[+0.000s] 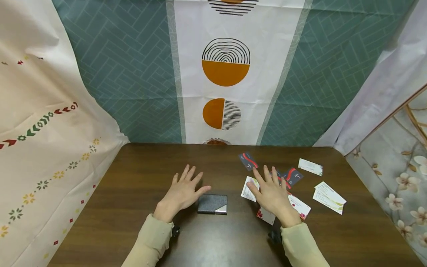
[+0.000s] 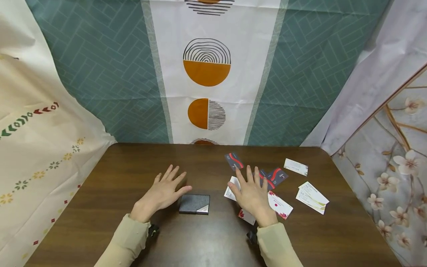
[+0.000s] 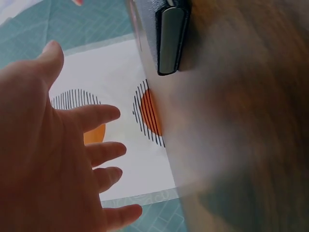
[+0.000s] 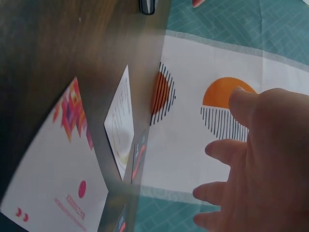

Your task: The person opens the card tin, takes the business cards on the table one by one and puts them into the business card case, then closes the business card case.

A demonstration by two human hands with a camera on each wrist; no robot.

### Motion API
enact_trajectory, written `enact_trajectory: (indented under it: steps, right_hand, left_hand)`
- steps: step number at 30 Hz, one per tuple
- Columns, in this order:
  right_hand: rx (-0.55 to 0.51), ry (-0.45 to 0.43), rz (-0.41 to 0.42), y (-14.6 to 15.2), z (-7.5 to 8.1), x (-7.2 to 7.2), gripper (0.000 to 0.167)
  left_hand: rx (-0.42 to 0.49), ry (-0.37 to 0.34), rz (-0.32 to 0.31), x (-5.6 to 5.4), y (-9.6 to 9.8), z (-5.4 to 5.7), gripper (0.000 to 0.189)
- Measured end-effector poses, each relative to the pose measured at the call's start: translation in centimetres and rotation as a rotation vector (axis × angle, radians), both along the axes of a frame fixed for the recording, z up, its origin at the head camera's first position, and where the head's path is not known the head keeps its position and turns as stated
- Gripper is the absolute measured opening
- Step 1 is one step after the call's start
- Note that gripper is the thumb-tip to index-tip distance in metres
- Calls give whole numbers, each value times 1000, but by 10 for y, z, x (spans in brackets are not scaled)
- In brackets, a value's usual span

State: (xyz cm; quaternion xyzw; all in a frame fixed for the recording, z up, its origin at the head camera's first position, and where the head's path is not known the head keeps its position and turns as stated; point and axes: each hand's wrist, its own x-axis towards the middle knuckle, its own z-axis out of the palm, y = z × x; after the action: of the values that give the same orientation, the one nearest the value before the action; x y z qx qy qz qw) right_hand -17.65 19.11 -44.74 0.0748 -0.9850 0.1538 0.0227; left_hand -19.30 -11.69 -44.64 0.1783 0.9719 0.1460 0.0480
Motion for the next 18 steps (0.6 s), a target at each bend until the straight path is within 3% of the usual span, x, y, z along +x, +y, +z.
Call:
enact_trajectory:
  steps: [6,18]
  right_hand:
    - [8,18,25,-6,-2,2,70]
    - [-58,7,133,-21,-11,11,68]
  left_hand:
    - [14,5,-45,2,-3,-2,82]
    - [33,-71,-97,8,-7,-10,83]
